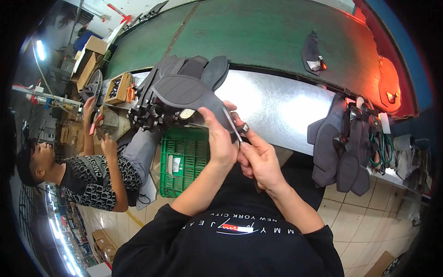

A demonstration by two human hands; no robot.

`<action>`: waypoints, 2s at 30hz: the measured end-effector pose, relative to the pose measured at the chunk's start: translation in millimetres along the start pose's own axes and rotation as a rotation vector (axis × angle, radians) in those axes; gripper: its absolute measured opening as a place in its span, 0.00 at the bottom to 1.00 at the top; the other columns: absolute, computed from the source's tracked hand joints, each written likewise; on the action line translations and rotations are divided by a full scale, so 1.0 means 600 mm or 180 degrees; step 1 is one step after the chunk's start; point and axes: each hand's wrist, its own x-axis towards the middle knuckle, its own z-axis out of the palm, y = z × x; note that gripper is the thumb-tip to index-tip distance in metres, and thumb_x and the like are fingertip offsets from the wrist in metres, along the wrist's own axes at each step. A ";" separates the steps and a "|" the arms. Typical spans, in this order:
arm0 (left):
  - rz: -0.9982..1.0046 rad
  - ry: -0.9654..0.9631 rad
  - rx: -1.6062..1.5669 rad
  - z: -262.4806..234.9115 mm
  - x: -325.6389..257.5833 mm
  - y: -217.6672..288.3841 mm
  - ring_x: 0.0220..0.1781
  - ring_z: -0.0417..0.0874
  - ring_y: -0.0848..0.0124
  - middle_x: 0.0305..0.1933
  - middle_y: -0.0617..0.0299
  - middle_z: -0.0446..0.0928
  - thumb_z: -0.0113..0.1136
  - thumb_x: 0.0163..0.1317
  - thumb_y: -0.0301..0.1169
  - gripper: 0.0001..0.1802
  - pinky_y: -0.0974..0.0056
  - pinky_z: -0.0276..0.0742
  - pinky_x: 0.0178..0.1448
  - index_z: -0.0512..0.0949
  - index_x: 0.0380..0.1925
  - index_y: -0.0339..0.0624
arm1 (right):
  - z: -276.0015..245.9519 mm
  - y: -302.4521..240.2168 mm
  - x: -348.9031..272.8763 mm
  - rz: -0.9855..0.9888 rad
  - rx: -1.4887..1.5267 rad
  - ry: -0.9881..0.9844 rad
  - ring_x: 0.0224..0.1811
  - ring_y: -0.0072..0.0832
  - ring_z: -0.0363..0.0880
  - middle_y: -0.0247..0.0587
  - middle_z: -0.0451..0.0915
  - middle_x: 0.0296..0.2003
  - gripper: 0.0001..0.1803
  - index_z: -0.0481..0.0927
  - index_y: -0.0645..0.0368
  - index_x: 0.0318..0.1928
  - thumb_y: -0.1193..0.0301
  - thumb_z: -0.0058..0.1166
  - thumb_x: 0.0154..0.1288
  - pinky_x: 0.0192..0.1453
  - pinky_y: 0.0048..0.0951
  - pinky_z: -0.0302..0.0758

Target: The person is finishing a shoe component by trimming excess material with a knife.

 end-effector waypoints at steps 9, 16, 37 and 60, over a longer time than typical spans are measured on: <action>-0.0822 -0.0285 -0.0549 -0.026 0.011 0.019 0.29 0.73 0.74 0.31 0.63 0.73 0.30 0.65 0.66 0.36 0.69 0.68 0.24 0.72 0.37 0.44 | -0.032 -0.054 0.004 -0.0815 -0.0579 0.0053 0.18 0.13 0.61 0.28 0.66 0.20 0.26 0.64 0.66 0.65 0.71 0.47 0.69 0.23 0.14 0.63; -0.1749 -0.0793 -0.1136 -0.015 0.001 0.035 0.32 0.78 0.73 0.31 0.63 0.75 0.31 0.65 0.66 0.40 0.67 0.77 0.34 0.72 0.47 0.39 | 0.014 -0.066 0.015 -0.2229 -0.3093 -0.0190 0.24 0.19 0.67 0.32 0.70 0.25 0.24 0.79 0.61 0.52 0.81 0.64 0.50 0.32 0.17 0.68; 0.1641 0.0051 0.1468 -0.207 0.185 0.316 0.39 0.82 0.72 0.41 0.53 0.81 0.69 0.52 0.24 0.35 0.69 0.77 0.47 0.65 0.60 0.26 | -0.086 -0.099 -0.052 -0.1662 -0.2562 0.0998 0.20 0.10 0.62 0.32 0.72 0.34 0.19 0.72 0.64 0.59 0.80 0.41 0.70 0.20 0.13 0.60; 0.1865 -0.0055 0.3346 -0.213 0.063 0.265 0.46 0.75 0.76 0.45 0.60 0.77 0.57 0.63 0.24 0.13 0.72 0.70 0.50 0.78 0.47 0.31 | -0.254 -0.307 -0.136 -0.1524 -0.4728 0.2433 0.24 0.23 0.72 0.36 0.74 0.22 0.20 0.78 0.58 0.51 0.72 0.59 0.57 0.31 0.27 0.68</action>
